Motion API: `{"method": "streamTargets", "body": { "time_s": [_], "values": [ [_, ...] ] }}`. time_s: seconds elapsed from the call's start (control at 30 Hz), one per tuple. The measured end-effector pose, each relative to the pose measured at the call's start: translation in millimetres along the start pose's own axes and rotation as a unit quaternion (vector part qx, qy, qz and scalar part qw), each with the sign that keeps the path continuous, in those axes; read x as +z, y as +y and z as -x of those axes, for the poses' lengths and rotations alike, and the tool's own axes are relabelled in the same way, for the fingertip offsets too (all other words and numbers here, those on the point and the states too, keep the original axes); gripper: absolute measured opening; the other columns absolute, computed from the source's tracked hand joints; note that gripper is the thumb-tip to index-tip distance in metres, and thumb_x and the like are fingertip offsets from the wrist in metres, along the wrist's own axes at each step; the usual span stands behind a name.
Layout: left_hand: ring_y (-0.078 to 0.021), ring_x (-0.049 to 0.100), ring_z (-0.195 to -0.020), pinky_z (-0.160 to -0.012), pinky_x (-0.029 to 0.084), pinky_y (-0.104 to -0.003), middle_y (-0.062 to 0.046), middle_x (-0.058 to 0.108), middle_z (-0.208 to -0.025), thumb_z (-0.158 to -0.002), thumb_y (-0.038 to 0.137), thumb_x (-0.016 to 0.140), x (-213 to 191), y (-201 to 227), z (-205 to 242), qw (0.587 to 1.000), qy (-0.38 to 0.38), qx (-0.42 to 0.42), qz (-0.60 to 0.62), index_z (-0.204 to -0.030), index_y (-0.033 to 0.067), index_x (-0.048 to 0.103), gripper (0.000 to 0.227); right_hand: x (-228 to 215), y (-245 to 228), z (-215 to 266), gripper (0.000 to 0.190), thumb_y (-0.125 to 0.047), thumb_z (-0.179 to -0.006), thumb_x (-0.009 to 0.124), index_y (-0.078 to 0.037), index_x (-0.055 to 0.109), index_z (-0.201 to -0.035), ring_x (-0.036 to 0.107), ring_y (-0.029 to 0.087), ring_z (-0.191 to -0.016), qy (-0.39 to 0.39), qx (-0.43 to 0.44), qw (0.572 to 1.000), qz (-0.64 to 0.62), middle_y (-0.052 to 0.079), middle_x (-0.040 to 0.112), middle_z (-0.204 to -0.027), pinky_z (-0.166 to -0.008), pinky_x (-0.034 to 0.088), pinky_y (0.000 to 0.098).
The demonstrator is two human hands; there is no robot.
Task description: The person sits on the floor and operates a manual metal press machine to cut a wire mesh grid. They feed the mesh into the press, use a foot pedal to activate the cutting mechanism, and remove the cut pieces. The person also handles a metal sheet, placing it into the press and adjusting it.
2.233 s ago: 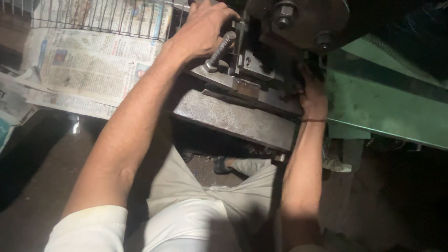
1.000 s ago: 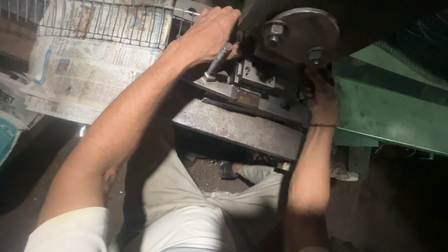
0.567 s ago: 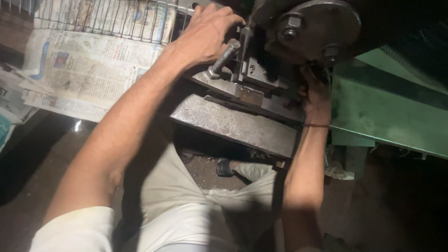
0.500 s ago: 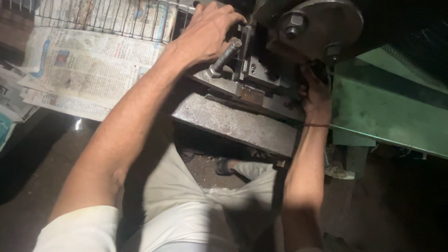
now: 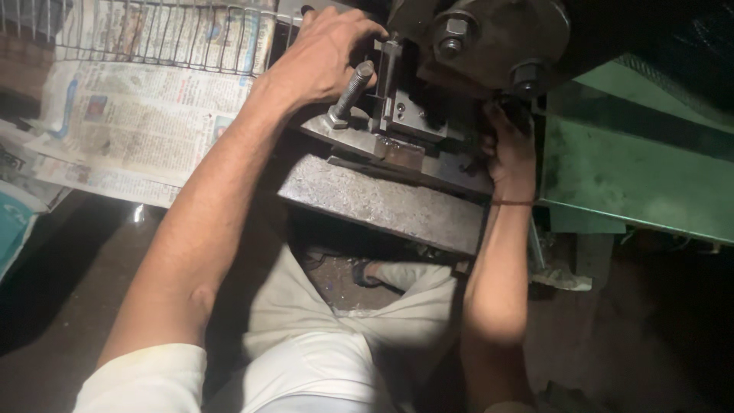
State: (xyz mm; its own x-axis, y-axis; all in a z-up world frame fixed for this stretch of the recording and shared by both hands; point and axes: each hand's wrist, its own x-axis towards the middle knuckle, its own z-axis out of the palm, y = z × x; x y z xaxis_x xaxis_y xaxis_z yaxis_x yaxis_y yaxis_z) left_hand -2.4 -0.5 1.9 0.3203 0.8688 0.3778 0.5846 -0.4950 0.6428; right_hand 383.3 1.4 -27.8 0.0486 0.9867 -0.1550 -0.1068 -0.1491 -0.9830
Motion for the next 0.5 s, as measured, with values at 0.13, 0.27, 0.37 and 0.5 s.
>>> {"method": "streamTargets", "body": {
  "time_s": [0.13,0.27,0.37,0.5],
  "values": [
    [-0.0504,0.039,-0.136,-0.116,0.023,-0.068,-0.023,0.052,-0.143,-0.085,0.024,0.084,10,-7,-3,1.000,0.019,0.013,-0.016,-0.140,0.0073,0.061,0.062,-10,14,-17,0.017,-0.014,-0.094,0.081,-0.013,0.068,-0.104,0.047,0.006,-0.053,0.026,0.040,0.999,-0.006,-0.002,0.062,-0.082,-0.042,0.032,0.0199],
    [-0.0410,0.046,-0.136,-0.119,0.026,-0.061,-0.016,0.058,-0.144,-0.088,0.022,0.079,5,-4,0,0.999,-0.024,-0.035,-0.003,-0.141,0.0119,0.060,0.058,-10,14,-17,0.016,-0.015,-0.091,0.078,-0.013,0.072,-0.106,0.049,0.003,-0.055,0.050,0.031,0.998,0.026,-0.004,0.070,-0.089,-0.043,0.032,0.0176],
    [-0.0412,0.046,-0.134,-0.117,0.024,-0.062,-0.019,0.056,-0.144,-0.084,0.022,0.080,4,0,-3,1.000,-0.010,-0.019,-0.012,-0.141,0.0101,0.060,0.061,0,5,-5,0.018,-0.013,-0.092,0.080,-0.013,0.070,-0.106,0.049,0.003,-0.058,0.015,-0.017,1.000,0.009,-0.003,0.067,-0.090,-0.044,0.031,0.0181],
    [-0.0422,0.047,-0.132,-0.117,0.026,-0.061,-0.019,0.057,-0.141,-0.088,0.030,0.081,2,3,-2,1.000,-0.002,-0.016,-0.012,-0.139,0.0081,0.061,0.059,10,-7,4,0.015,-0.014,-0.094,0.079,-0.010,0.073,-0.107,0.047,0.004,-0.056,-0.002,0.021,1.000,0.006,-0.001,0.068,-0.091,-0.045,0.031,0.0184]
  ]
}}
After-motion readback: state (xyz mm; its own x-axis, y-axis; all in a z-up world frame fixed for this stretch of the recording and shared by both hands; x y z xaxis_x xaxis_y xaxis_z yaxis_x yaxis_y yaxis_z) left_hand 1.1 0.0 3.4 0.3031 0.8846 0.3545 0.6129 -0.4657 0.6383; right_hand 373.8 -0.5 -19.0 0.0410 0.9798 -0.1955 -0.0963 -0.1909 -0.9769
